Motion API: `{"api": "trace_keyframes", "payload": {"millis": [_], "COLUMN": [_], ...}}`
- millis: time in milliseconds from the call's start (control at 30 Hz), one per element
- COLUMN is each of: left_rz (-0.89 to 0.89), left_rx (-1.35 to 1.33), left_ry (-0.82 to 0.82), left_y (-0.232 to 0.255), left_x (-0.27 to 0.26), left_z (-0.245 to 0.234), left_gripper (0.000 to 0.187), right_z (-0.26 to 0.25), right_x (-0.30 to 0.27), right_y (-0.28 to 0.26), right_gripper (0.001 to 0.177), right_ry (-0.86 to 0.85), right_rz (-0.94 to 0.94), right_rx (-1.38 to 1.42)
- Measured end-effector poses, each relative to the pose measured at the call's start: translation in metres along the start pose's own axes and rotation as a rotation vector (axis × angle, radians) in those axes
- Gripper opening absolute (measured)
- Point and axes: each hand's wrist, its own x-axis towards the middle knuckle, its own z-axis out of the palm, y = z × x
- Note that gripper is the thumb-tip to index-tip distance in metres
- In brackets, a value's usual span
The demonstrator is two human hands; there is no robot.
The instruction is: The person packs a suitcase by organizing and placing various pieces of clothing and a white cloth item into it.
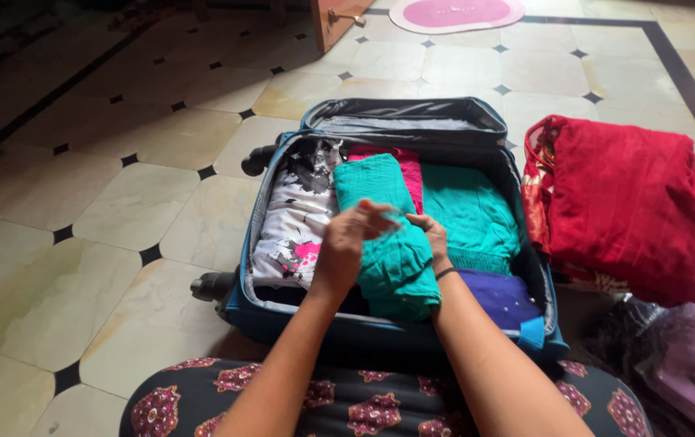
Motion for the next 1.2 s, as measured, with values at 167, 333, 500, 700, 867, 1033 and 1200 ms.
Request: {"api": "trace_keyframes", "payload": {"millis": [167,333,500,700,867,1033,1200], "left_rz": [-0.164,-0.242,-0.132,-0.651,-0.432,-0.374,-0.427], "left_rx": [-0.025,-0.184,0.016,-0.598,-0.774,-0.808,-0.756], "left_ry": [0.347,0.301,0.218,0.606,0.559,0.527,0.547], "left_y": [-0.011,0.015,0.01,-0.056,-0.045,-0.024,-0.037], "left_x": [0.003,0.003,0.001,0.008,0.006,0.004,0.007], "left_z": [-0.03,-0.035,-0.047,-0.103,-0.097,-0.088,-0.092], "left_gripper": [0.063,0.083,0.084,0.056,0.062,0.072,0.071], "right_z": [0.044,0.139,0.206,0.227,0.217,0.198,0.188], "right_x": [-0.017,-0.084,-0.119,-0.133,-0.124,-0.118,-0.13], "right_y": [-0.054,-0.128,-0.178,-0.183,-0.182,-0.195,-0.203], "right_gripper": [0.04,0.061,0.072,0.061,0.059,0.064,0.058], "right_ry": [-0.092,-0.318,-0.528,-0.641,-0.209,-0.31,-0.393], "right_rz": [-0.158,0.061,-0.56,-0.358,-0.346,0.3,0.631], "right_rx": [-0.062,0.19,-0.893,-0.875,-0.59,0.008,0.099]}}
